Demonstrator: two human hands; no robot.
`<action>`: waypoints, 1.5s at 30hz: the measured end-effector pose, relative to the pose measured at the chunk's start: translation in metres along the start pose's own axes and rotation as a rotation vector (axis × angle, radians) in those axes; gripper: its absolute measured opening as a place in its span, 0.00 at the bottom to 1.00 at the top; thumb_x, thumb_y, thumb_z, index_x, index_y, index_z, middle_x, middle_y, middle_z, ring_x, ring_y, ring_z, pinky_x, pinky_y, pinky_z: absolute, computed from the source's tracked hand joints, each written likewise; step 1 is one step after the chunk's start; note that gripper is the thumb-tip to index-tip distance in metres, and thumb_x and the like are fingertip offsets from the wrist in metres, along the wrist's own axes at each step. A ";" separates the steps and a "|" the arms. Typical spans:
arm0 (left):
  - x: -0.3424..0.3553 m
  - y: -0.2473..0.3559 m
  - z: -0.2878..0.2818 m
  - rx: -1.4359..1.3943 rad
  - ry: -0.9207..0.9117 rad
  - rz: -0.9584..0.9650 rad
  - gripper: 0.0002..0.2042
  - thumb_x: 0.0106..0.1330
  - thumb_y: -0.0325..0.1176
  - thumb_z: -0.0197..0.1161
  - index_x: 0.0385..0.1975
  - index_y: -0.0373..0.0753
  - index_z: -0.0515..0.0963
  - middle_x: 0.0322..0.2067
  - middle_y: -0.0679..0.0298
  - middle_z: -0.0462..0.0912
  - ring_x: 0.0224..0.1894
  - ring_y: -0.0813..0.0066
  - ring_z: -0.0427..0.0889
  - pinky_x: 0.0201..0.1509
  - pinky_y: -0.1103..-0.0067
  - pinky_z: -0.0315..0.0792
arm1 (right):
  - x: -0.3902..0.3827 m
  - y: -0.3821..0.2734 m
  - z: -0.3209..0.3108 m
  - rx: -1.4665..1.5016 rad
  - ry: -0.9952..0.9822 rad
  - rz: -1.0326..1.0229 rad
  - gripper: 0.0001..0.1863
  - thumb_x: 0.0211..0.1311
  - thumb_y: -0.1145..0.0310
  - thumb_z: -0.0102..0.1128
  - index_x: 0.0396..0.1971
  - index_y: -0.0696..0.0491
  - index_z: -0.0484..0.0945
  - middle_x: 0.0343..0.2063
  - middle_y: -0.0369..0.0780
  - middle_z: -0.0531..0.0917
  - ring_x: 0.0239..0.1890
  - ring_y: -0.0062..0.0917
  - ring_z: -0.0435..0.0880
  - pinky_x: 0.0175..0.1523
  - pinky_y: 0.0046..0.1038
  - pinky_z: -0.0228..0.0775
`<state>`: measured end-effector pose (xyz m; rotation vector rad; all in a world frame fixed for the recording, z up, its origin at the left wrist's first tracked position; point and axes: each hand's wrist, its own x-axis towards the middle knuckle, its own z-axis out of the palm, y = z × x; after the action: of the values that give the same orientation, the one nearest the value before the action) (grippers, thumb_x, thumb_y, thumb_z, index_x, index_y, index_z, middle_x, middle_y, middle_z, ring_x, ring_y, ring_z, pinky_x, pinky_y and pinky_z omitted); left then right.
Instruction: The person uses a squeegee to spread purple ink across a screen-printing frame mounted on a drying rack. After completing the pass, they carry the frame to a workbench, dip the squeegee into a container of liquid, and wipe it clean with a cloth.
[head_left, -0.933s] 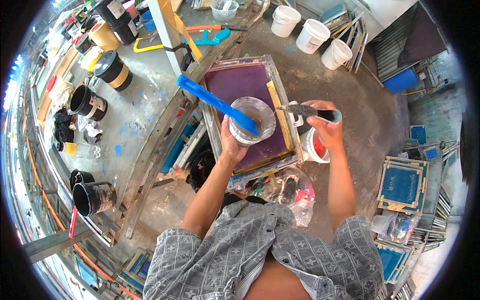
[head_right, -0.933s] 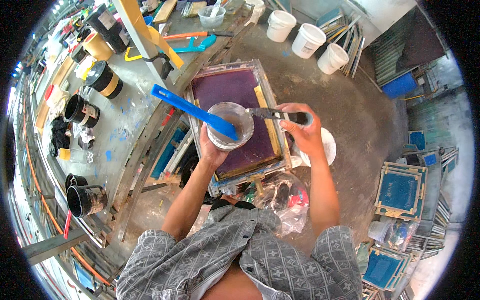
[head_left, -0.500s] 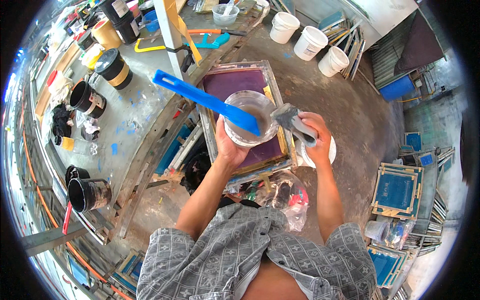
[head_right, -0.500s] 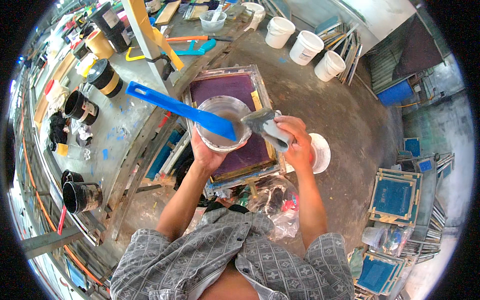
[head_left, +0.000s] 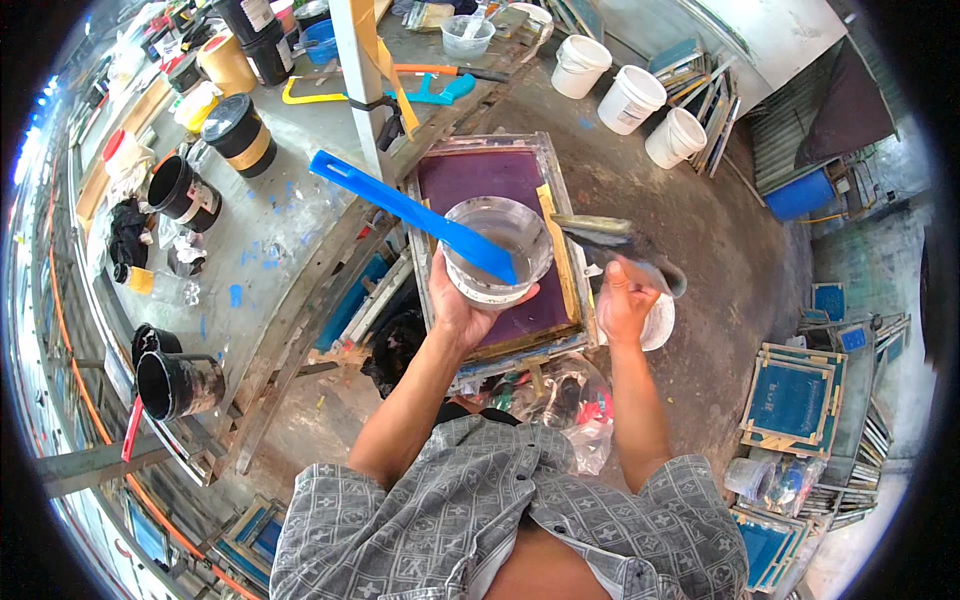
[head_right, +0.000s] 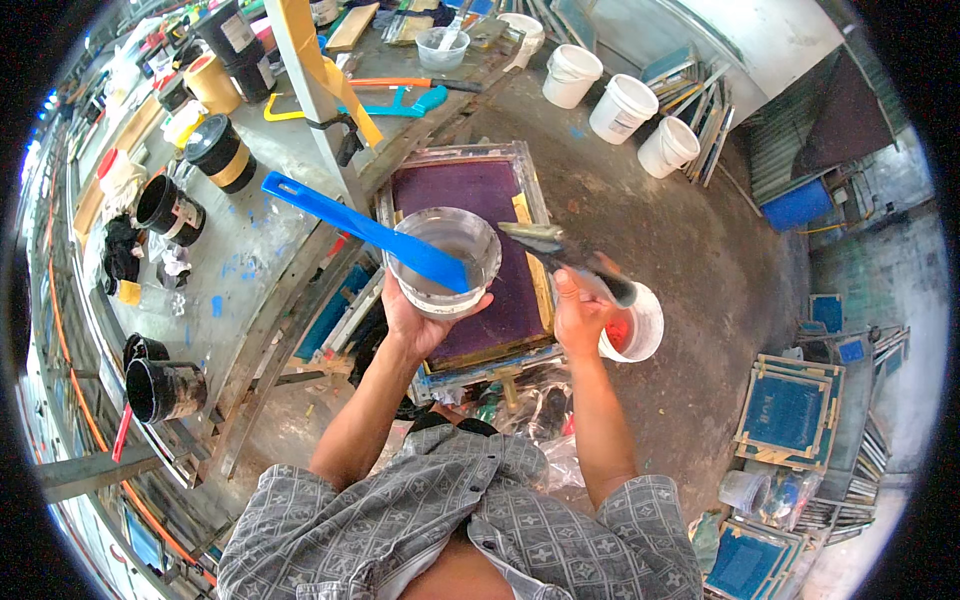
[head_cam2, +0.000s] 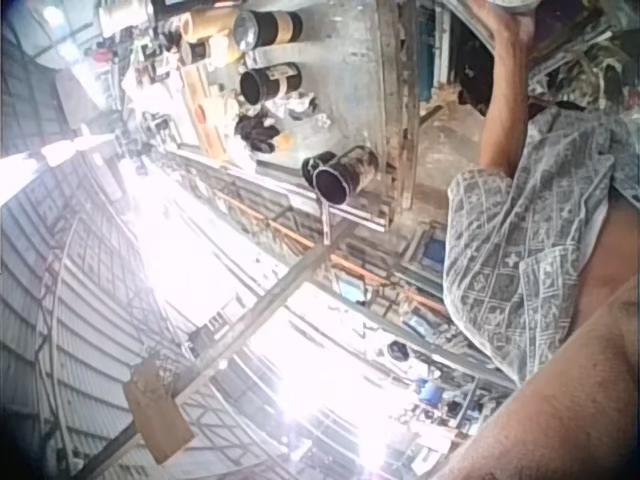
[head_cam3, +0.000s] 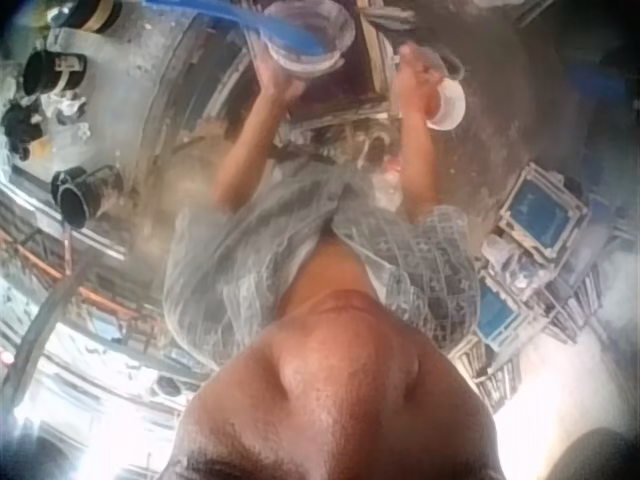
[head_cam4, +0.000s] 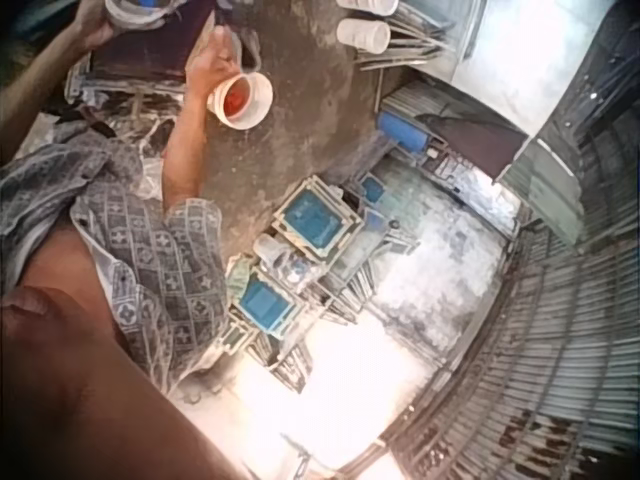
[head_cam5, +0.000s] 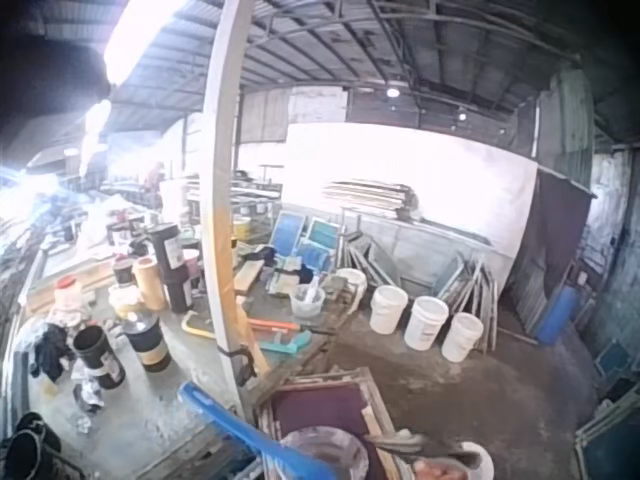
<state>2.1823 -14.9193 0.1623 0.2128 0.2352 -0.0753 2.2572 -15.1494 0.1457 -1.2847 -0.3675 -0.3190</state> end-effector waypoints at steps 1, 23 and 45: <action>0.003 0.002 -0.002 -0.036 0.000 -0.012 0.40 0.72 0.71 0.36 0.73 0.47 0.59 0.68 0.50 0.68 0.66 0.41 0.72 0.57 0.36 0.75 | -0.002 -0.002 0.013 0.003 0.005 -0.023 0.18 0.63 0.79 0.69 0.52 0.55 0.76 0.45 0.38 0.86 0.47 0.21 0.82 0.56 0.30 0.73; -0.114 0.101 -0.086 0.178 0.108 0.365 0.47 0.61 0.61 0.68 0.75 0.42 0.56 0.71 0.44 0.62 0.66 0.26 0.66 0.65 0.34 0.67 | 0.057 0.153 -0.016 -1.033 -0.676 -0.082 0.17 0.57 0.72 0.63 0.48 0.49 0.84 0.40 0.46 0.87 0.42 0.46 0.85 0.46 0.45 0.77; -0.121 0.073 -0.081 0.122 0.223 0.389 0.45 0.66 0.61 0.63 0.74 0.36 0.56 0.69 0.43 0.65 0.63 0.30 0.71 0.56 0.40 0.76 | -0.055 0.085 -0.084 -0.928 -1.320 0.133 0.22 0.55 0.69 0.68 0.52 0.51 0.78 0.46 0.44 0.85 0.52 0.43 0.82 0.57 0.43 0.73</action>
<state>2.0545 -14.8249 0.1286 0.3855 0.4077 0.3225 2.2518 -15.2075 0.0284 -2.3170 -1.3361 0.6278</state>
